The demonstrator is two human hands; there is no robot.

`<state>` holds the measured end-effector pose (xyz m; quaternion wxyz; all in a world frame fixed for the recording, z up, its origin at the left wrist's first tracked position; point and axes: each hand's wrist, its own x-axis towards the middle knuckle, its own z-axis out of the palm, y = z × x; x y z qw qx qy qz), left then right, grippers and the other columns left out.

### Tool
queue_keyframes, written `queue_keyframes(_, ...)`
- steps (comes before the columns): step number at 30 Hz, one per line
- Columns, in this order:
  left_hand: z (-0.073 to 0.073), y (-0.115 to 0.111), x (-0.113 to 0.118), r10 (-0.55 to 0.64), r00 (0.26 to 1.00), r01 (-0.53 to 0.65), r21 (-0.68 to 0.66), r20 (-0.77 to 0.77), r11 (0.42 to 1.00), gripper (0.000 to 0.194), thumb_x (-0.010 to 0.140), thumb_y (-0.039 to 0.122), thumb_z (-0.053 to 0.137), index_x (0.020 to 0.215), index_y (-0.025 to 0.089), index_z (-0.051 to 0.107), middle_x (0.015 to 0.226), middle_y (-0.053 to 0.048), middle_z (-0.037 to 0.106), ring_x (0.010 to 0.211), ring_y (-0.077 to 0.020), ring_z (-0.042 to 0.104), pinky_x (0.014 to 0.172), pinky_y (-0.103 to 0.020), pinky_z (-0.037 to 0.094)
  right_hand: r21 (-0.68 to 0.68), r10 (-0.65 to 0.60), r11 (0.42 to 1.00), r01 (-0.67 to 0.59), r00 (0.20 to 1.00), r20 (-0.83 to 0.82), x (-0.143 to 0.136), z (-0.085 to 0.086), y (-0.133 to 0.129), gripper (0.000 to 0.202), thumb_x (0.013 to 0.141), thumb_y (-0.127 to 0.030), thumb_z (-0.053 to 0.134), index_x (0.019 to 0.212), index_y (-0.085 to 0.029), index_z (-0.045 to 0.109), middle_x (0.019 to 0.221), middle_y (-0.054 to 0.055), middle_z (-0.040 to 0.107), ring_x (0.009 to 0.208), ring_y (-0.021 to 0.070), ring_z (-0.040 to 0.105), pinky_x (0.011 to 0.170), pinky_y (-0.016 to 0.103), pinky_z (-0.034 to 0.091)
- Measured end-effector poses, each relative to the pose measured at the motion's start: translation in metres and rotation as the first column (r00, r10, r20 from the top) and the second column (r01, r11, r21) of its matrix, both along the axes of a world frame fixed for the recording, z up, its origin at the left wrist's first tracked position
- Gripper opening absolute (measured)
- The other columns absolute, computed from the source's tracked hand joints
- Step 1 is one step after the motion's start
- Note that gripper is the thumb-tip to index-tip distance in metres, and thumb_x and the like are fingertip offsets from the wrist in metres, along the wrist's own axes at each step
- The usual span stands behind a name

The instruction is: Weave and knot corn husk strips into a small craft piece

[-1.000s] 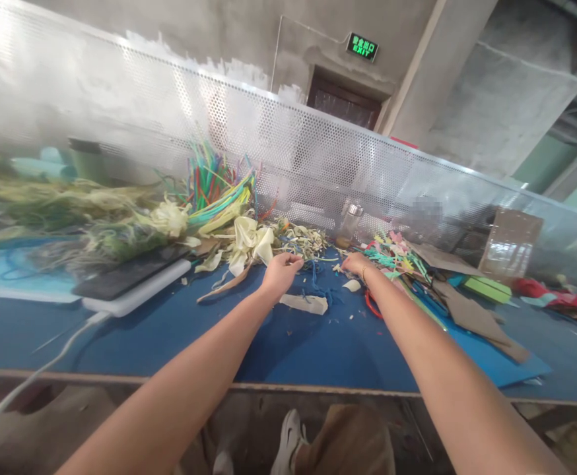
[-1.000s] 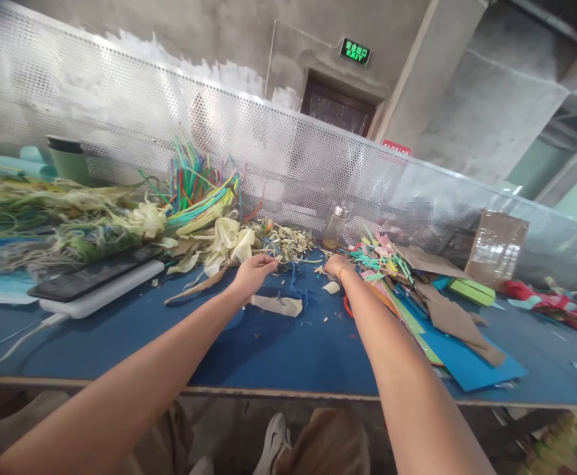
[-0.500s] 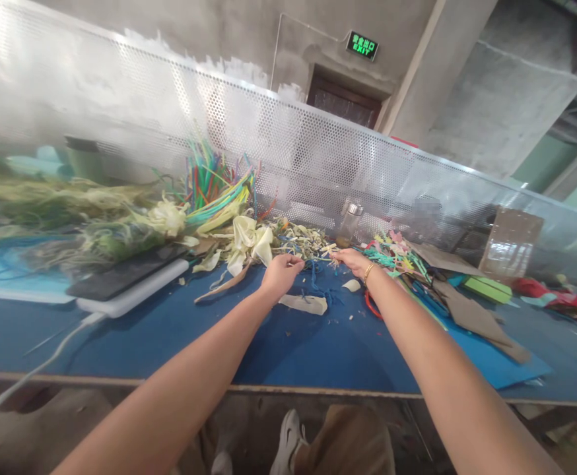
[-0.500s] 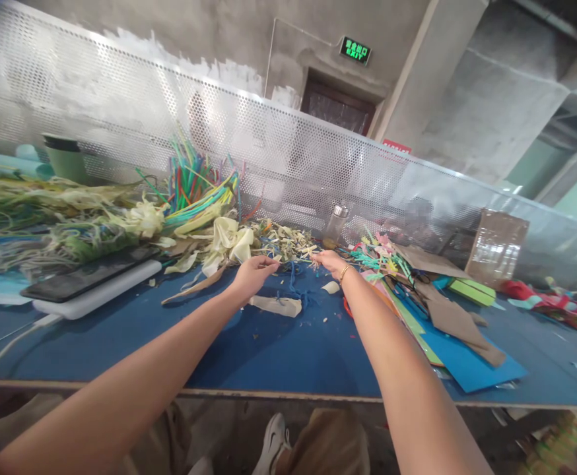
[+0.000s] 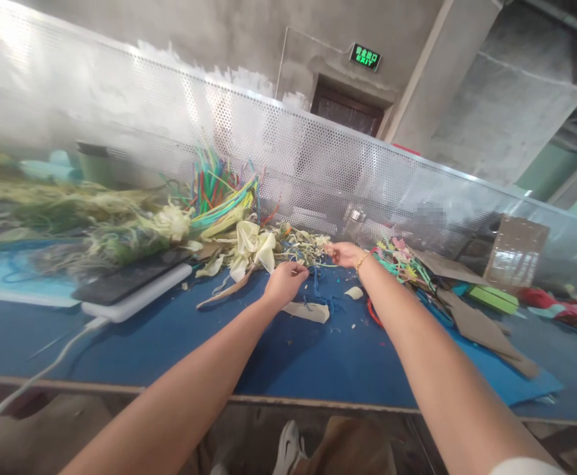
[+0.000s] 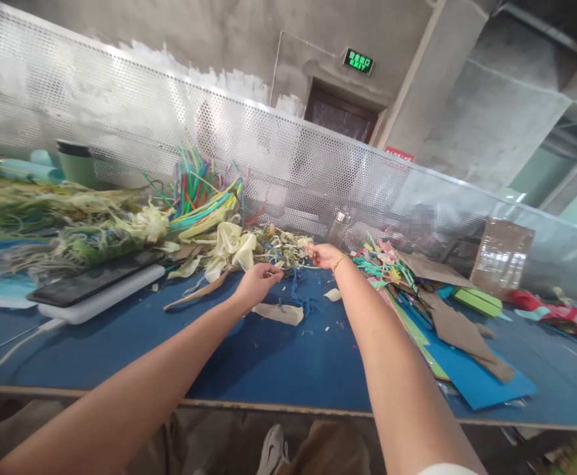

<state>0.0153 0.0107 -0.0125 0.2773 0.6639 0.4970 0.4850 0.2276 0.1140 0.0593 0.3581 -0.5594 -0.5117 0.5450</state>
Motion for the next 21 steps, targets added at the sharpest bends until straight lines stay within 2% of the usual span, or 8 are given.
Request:
queue_keyframes(2,0.001,-0.001,-0.001,0.003,1.000,-0.003,0.010,-0.026,1.000,0.022,0.077,0.038,0.058,0.083,0.020,0.070,0.078,-0.003,0.065,0.072,-0.0160,0.059,0.066,-0.026,0.042,0.087,-0.079,0.993,0.086,0.994,-0.080,-0.010,0.008,0.009,0.015,0.093,-0.025,0.048,0.082,-0.017,0.054,0.074,0.001,0.062,0.063,0.0080,0.057,0.062,0.020,0.045)
queue_keyframes(4,0.002,-0.003,-0.002,0.003,0.998,-0.002,0.024,-0.055,1.000,0.020,0.077,0.036,0.058,0.081,0.020,0.070,0.082,-0.003,0.065,0.074,-0.0159,0.059,0.066,-0.026,0.042,0.111,-0.130,0.985,0.128,0.991,0.010,-0.018,0.006,0.011,0.017,0.093,-0.030,0.048,0.084,-0.017,0.054,0.084,0.004,0.065,0.070,0.0091,0.060,0.064,0.021,0.047)
queue_keyframes(6,0.004,-0.006,-0.001,-0.021,0.995,0.025,0.036,-0.098,0.999,0.019,0.077,0.034,0.057,0.078,0.020,0.070,0.082,-0.003,0.066,0.074,-0.0160,0.059,0.066,-0.026,0.042,0.128,-0.128,0.986,0.106,0.975,0.180,-0.024,-0.007,0.007,0.014,0.090,-0.030,0.053,0.087,-0.017,0.056,0.088,0.006,0.067,0.069,0.0093,0.061,0.061,0.020,0.046)
queue_keyframes(10,0.009,-0.014,0.002,-0.084,0.978,0.100,0.079,-0.191,0.992,0.017,0.077,0.031,0.056,0.077,0.021,0.070,0.081,-0.003,0.066,0.075,-0.0177,0.059,0.065,-0.026,0.042,0.149,-0.101,0.987,0.057,0.947,0.304,-0.028,-0.045,-0.011,0.013,0.079,-0.028,0.065,0.082,-0.015,0.064,0.079,0.005,0.069,0.063,0.0101,0.059,0.057,0.020,0.042)
queue_keyframes(13,0.012,-0.020,0.003,-0.128,0.956,0.159,0.098,-0.266,0.982,0.015,0.077,0.029,0.057,0.076,0.022,0.070,0.084,-0.004,0.067,0.077,-0.0186,0.060,0.067,-0.026,0.042,0.361,-0.163,0.932,-0.042,0.838,0.520,-0.025,-0.061,-0.022,0.016,0.077,-0.031,0.063,0.075,-0.016,0.067,0.072,0.003,0.069,0.064,0.0121,0.059,0.061,0.022,0.042)
queue_keyframes(17,0.012,-0.024,0.004,-0.190,0.917,0.232,0.082,-0.351,0.969,0.014,0.076,0.027,0.056,0.074,0.023,0.069,0.085,-0.005,0.069,0.077,-0.0187,0.061,0.067,-0.026,0.042,0.534,-0.307,0.839,-0.104,0.720,0.623,-0.021,-0.055,-0.031,0.012,0.076,-0.028,0.062,0.078,-0.020,0.070,0.084,0.004,0.072,0.079,0.0159,0.064,0.073,0.025,0.044)
queue_keyframes(21,0.008,-0.025,0.002,-0.287,0.856,0.335,0.038,-0.431,0.942,0.014,0.071,0.022,0.056,0.071,0.023,0.070,0.076,-0.004,0.069,0.071,-0.0185,0.061,0.064,-0.026,0.040,0.638,-0.381,0.757,-0.142,0.697,0.607,-0.034,-0.041,-0.037,0.016,0.079,-0.031,0.061,0.085,-0.021,0.071,0.093,0.005,0.072,0.085,0.0171,0.064,0.080,0.026,0.044)
